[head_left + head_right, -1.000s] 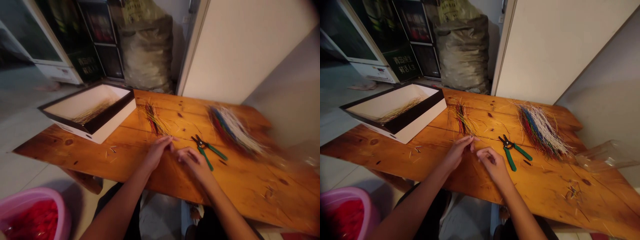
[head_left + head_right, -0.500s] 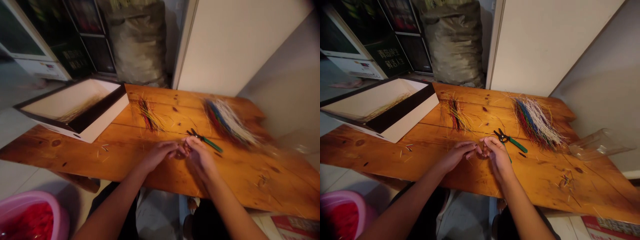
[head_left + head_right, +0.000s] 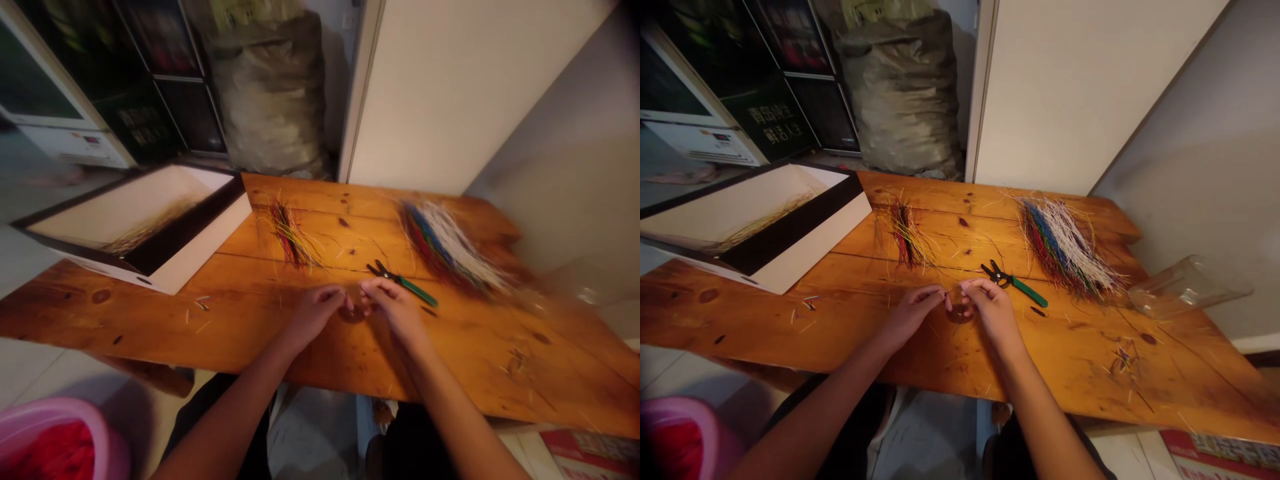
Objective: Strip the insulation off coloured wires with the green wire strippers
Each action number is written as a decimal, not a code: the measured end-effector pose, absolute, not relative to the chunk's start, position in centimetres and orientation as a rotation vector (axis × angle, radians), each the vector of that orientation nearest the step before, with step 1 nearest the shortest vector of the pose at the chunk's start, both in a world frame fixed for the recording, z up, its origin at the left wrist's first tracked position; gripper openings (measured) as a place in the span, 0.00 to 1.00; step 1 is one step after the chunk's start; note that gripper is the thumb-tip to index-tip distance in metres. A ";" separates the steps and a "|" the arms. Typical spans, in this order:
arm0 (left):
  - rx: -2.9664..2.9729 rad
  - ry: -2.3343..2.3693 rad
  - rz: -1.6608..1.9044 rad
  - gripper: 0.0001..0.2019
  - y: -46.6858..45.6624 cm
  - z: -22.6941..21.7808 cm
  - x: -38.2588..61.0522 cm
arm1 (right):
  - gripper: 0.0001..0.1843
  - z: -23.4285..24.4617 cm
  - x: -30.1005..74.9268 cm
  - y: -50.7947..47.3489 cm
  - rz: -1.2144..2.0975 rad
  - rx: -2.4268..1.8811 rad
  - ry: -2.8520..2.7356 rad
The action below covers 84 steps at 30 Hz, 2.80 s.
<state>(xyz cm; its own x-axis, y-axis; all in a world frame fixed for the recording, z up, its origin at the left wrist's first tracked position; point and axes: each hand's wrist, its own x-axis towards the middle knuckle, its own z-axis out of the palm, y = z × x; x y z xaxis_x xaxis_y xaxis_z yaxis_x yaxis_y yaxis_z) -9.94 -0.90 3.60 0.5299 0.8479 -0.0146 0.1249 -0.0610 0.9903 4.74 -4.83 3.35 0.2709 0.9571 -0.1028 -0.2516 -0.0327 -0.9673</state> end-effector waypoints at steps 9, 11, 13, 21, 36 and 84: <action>1.530 0.937 0.753 0.12 -0.7 3.9 -9.9 | 0.13 2.9 5.2 -4.7 1.047 -1.235 -0.747; 1.541 0.949 0.740 0.11 -0.6 3.9 -10.0 | 0.13 3.1 5.1 -4.7 1.033 -1.246 -0.758; 1.553 0.964 0.735 0.10 -0.6 3.7 -10.0 | 0.14 3.2 4.9 -4.7 1.024 -1.252 -0.762; 1.604 0.981 0.804 0.08 -0.2 2.9 -10.0 | 0.15 3.3 4.3 -4.8 1.058 -1.248 -0.760; 1.812 0.991 0.810 0.10 -0.8 3.3 -9.7 | 0.13 2.5 3.6 -4.8 1.125 -1.253 -0.888; 1.824 0.994 0.833 0.13 -0.6 2.9 -9.3 | 0.20 3.7 3.6 -5.3 1.326 -1.038 -0.607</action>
<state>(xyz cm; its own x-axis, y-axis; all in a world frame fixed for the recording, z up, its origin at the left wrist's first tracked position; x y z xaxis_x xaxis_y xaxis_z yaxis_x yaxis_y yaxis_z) -9.28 -0.58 2.93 0.4563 0.8784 0.1422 0.2939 -0.2996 0.9077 3.62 -5.28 3.69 0.1917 0.9625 -0.1921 -0.4837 -0.0776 -0.8718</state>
